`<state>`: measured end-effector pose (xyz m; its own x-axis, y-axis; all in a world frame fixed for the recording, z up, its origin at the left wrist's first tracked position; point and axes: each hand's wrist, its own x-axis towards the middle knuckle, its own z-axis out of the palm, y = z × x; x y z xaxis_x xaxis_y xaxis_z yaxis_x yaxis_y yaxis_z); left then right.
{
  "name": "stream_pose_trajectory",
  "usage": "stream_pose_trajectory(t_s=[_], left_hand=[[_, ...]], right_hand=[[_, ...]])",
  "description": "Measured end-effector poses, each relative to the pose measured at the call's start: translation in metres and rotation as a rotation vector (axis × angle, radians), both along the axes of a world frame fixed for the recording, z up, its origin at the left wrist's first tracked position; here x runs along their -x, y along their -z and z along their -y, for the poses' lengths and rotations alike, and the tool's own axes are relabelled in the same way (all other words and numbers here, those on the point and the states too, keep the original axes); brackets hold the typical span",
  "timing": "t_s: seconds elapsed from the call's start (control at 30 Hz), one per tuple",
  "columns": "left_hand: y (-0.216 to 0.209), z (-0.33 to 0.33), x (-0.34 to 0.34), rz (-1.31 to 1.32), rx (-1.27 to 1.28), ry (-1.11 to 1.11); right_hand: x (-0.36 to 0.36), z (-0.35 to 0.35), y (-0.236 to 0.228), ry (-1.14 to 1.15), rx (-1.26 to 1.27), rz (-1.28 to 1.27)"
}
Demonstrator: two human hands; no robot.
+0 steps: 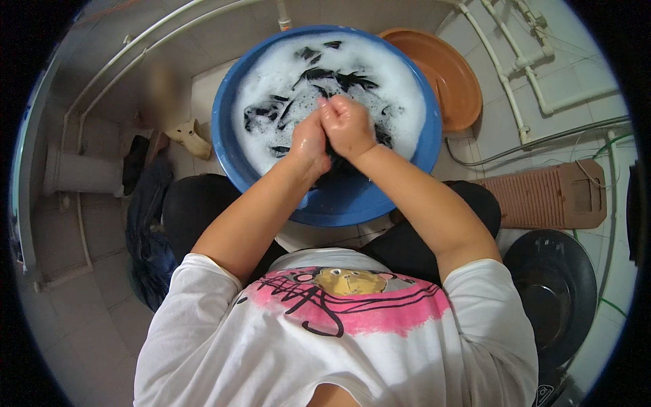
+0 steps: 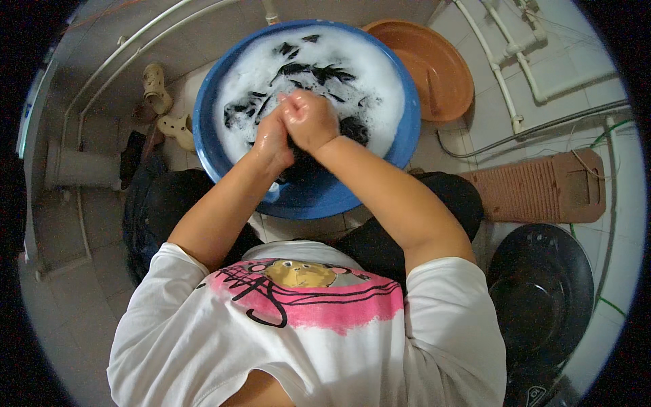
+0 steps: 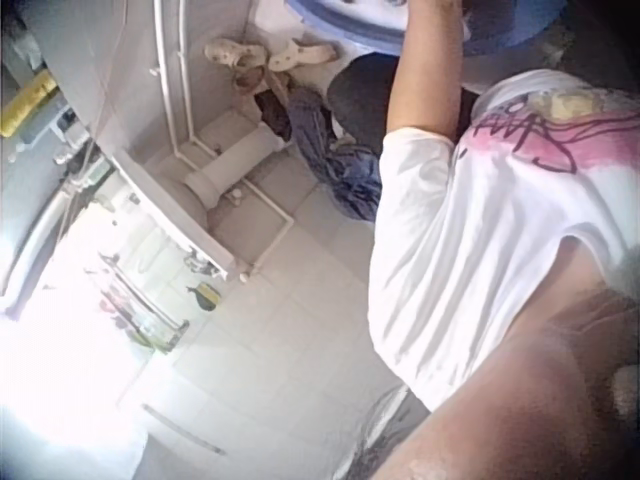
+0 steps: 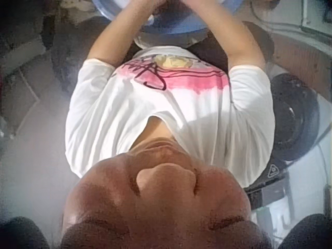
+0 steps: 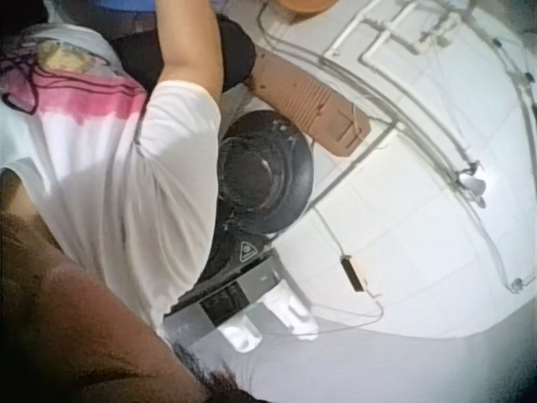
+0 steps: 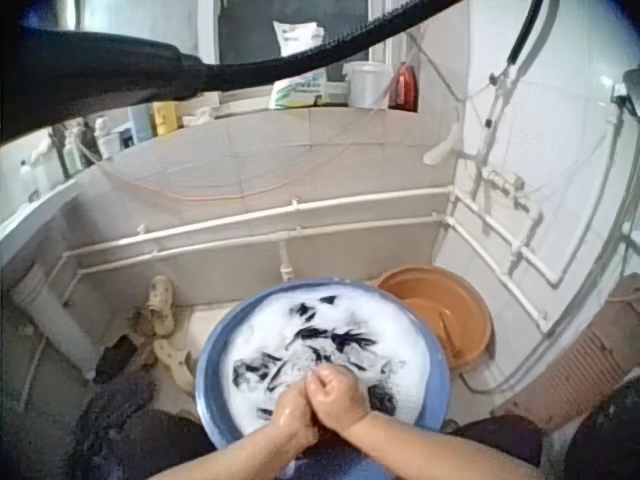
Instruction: The person sits on the floor and hand-washes a dark garment in a blue basin filled with soapy water. They repeatedly submerge, scrub, and wring the fabric by hand, maintaining a consistent washing motion throughout the clip.
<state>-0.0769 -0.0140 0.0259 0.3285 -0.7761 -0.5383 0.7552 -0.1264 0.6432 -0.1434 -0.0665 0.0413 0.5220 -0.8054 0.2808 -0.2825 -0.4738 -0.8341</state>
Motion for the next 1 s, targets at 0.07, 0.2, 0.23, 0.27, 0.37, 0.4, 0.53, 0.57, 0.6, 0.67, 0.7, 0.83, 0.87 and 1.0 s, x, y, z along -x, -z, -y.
stream_pose_trajectory(t_s=[0.07, 0.2, 0.23, 0.27, 0.37, 0.4, 0.53, 0.57, 0.6, 0.67, 0.7, 0.83, 0.87, 1.0], left_hand=[[0.017, -0.006, -0.011, -0.326, 0.314, -0.039], [0.073, 0.000, -0.059, -0.567, 0.421, 0.370], [0.040, 0.002, -0.032, -0.367, 0.227, 0.130], [0.000, 0.003, -0.006, -0.156, 0.037, -0.112], [-0.012, 0.001, 0.002, -0.144, 0.013, -0.040], [0.001, 0.000, -0.004, -0.180, 0.006, -0.078], [0.090, 0.002, -0.062, -0.703, 0.619, 0.456], [0.081, 0.002, -0.060, -0.611, 0.434, 0.361], [0.040, -0.001, -0.034, -0.409, 0.221, 0.097], [0.007, -0.003, -0.034, -0.302, 0.056, 0.095], [-0.007, -0.004, -0.032, -0.316, 0.078, 0.126], [-0.020, 0.003, -0.041, 0.184, 0.084, 0.189], [-0.010, 0.004, -0.053, 0.394, 0.123, 0.261], [0.036, 0.000, -0.079, 1.191, -0.312, 0.724]], right_hand=[[-0.005, -0.031, -0.004, -0.072, 0.205, 0.068], [-0.005, -0.046, -0.004, -0.245, 0.299, 0.133], [-0.003, -0.031, 0.005, -0.142, 0.156, 0.107], [-0.002, -0.012, 0.012, -0.046, 0.016, 0.088], [0.003, 0.005, 0.014, 0.015, 0.027, -0.002], [0.000, -0.013, 0.007, -0.011, 0.137, 0.009], [0.000, -0.058, -0.015, -0.277, 0.289, 0.075], [0.000, -0.047, -0.008, -0.230, 0.258, 0.065], [0.001, -0.029, 0.004, -0.182, 0.230, 0.055], [0.004, 0.012, 0.017, 0.084, 0.103, -0.075], [0.008, 0.033, 0.021, 0.225, 0.010, -0.048], [0.028, 0.094, 0.027, 0.368, -0.246, -0.054], [0.029, 0.098, 0.026, 0.371, -0.270, -0.038], [0.043, 0.091, 0.012, 0.305, -0.072, -0.377]])
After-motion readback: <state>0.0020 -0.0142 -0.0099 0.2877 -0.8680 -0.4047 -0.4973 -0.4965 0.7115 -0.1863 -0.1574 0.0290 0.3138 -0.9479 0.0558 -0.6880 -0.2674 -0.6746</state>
